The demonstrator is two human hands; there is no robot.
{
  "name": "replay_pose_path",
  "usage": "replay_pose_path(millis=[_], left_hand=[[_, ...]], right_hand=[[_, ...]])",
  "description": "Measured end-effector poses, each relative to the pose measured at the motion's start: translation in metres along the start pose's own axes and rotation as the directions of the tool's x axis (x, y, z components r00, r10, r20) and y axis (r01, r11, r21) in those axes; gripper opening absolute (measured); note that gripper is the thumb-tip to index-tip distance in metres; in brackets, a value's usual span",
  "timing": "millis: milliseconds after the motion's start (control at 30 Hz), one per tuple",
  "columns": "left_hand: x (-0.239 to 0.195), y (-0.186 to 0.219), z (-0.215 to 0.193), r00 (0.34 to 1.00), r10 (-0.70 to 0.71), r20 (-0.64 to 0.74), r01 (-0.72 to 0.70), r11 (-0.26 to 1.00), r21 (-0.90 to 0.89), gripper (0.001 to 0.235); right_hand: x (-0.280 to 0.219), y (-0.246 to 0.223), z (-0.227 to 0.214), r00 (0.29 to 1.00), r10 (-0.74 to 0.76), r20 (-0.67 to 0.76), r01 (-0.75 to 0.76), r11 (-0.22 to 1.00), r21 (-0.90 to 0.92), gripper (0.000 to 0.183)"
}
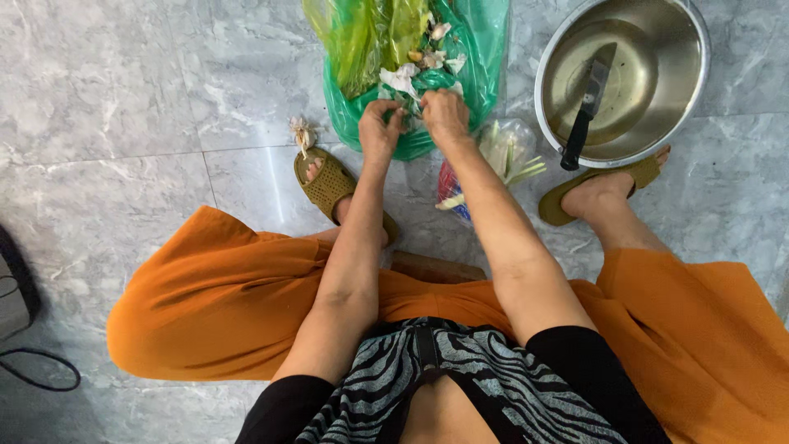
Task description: The person sits on the floor and uses a knife to peel garlic cloves. They separate the cloves from the bulb, remove the skins, and place the peeled cloves into a metal bowl.
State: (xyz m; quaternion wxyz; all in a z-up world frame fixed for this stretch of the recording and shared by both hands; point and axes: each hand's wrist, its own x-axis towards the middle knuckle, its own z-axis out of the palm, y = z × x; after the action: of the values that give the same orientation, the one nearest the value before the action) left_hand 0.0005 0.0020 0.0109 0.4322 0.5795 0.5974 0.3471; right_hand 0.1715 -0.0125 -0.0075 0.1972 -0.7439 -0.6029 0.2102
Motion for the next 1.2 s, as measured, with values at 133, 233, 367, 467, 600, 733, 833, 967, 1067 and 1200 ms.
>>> replay_pose_path(millis=[133,233,367,467,600,733,833,967,1067,1200], left_hand=[[-0.002,0.015,-0.008,0.984,0.173,-0.045,-0.16,0.966,0.204,0.028],[-0.004,0.023,-0.012,0.979,0.181,-0.092,-0.148,0.945,0.292,0.025],[0.001,0.031,-0.006,0.982,0.168,-0.084,-0.159,0.982,0.098,0.017],[0.007,0.039,0.011,0.973,-0.056,0.222,0.149,0.891,-0.429,0.026],[0.004,0.046,0.022,0.972,-0.08,0.222,0.19,0.825,-0.533,0.025],[0.002,0.045,0.025,0.964,-0.066,0.258,0.211,0.781,-0.588,0.019],[0.002,0.041,0.031,0.954,-0.076,0.292,0.252,0.731,-0.634,0.017],[0.008,0.032,0.032,0.963,-0.123,0.239,0.249,0.741,-0.623,0.011],[0.02,0.024,0.026,0.987,-0.141,0.077,0.16,0.88,-0.447,0.016],[0.033,0.02,0.007,0.991,0.133,-0.03,-0.13,0.989,0.072,0.053]], right_hand=[[-0.002,-0.008,0.009,0.999,-0.008,0.034,0.01,0.998,-0.061,0.02],[-0.004,0.001,0.005,0.999,0.011,-0.032,-0.01,1.0,0.028,0.009],[-0.002,0.014,-0.011,0.986,0.146,0.073,-0.154,0.677,0.719,0.01],[-0.004,0.009,-0.027,0.951,0.231,0.204,-0.285,0.408,0.867,0.01],[-0.007,-0.006,-0.045,0.924,0.262,0.279,-0.36,0.35,0.865,0.008],[-0.009,-0.015,-0.053,0.931,0.288,0.224,-0.321,0.358,0.877,0.01],[-0.01,-0.022,-0.059,0.931,0.284,0.229,-0.292,0.203,0.935,0.01],[-0.013,-0.041,-0.081,0.942,0.233,0.241,-0.303,0.286,0.909,0.008],[-0.01,-0.048,-0.108,0.969,0.163,0.188,-0.236,0.362,0.902,0.008],[0.005,-0.044,-0.125,0.972,0.058,0.226,-0.223,-0.057,0.973,0.017]])
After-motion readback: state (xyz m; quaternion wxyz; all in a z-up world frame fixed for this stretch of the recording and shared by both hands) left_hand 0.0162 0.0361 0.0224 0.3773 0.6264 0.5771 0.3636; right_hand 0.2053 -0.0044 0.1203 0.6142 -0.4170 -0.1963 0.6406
